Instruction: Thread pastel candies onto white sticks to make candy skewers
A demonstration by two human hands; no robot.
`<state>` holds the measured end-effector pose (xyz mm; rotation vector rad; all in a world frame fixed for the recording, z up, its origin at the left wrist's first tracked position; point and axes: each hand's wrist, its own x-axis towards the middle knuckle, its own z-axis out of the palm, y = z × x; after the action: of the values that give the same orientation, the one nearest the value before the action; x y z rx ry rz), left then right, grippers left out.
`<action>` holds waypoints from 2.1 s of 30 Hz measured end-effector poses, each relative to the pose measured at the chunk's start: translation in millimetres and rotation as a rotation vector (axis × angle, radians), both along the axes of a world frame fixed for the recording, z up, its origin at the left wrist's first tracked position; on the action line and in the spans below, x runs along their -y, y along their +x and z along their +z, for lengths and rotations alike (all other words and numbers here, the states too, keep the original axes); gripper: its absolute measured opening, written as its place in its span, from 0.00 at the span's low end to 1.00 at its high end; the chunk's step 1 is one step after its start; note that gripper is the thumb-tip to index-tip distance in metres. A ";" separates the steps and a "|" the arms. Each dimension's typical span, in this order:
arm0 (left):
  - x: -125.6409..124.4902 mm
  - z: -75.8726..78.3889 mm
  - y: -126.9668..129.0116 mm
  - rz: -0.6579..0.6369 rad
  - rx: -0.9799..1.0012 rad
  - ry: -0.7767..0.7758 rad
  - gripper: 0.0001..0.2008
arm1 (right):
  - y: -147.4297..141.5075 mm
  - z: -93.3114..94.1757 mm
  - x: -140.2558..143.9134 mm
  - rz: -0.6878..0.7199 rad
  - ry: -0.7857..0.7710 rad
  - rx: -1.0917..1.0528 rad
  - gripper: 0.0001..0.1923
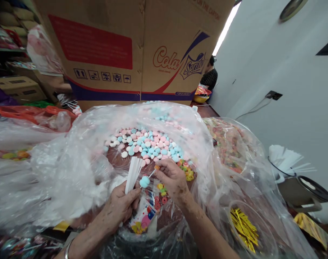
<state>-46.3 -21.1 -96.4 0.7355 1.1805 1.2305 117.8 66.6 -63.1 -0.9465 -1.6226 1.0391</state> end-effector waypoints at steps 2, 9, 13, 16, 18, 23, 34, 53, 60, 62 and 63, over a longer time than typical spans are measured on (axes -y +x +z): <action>-0.5 -0.5 0.1 0.017 0.003 0.001 0.10 | 2.1 2.4 2.0 0.005 0.135 0.123 0.07; 2.7 1.5 -0.9 0.031 -0.019 0.005 0.11 | -7.5 -3.9 24.1 0.131 0.147 0.235 0.12; 4.1 3.2 -1.1 0.100 -0.023 0.008 0.14 | -10.3 -2.0 28.1 0.240 0.113 0.243 0.13; 3.4 7.2 -1.2 0.161 0.003 0.013 0.16 | -11.4 7.8 12.6 0.172 0.015 0.231 0.16; 2.4 10.0 -1.8 0.212 0.037 0.014 0.17 | -16.8 12.0 -4.6 0.063 0.063 0.338 0.16; -0.6 12.6 -4.6 0.336 0.122 0.007 0.17 | -42.7 -1.1 -38.7 0.095 0.349 1.049 0.13; 12.4 33.0 -7.5 0.288 0.225 0.020 0.18 | -41.3 -4.9 -38.0 0.068 0.463 1.033 0.08; 22.6 2.5 -12.1 0.242 0.020 -0.040 0.19 | -55.5 -21.1 -41.9 0.125 0.460 1.026 0.08; 16.5 5.7 -14.9 0.264 0.064 -0.026 0.18 | -36.9 -8.3 -41.0 0.054 0.084 0.588 0.04; 16.5 8.3 -16.7 0.326 0.120 -0.005 0.18 | -38.6 -3.8 -34.2 0.052 0.095 0.589 0.03; 17.0 8.5 -17.7 0.349 0.138 0.005 0.18 | -40.5 -1.5 -30.9 0.051 0.112 0.600 0.03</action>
<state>-64.0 -38.1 -88.0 0.4496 1.2231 1.5475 77.3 97.6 -64.6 -1.2186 -2.1763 0.7180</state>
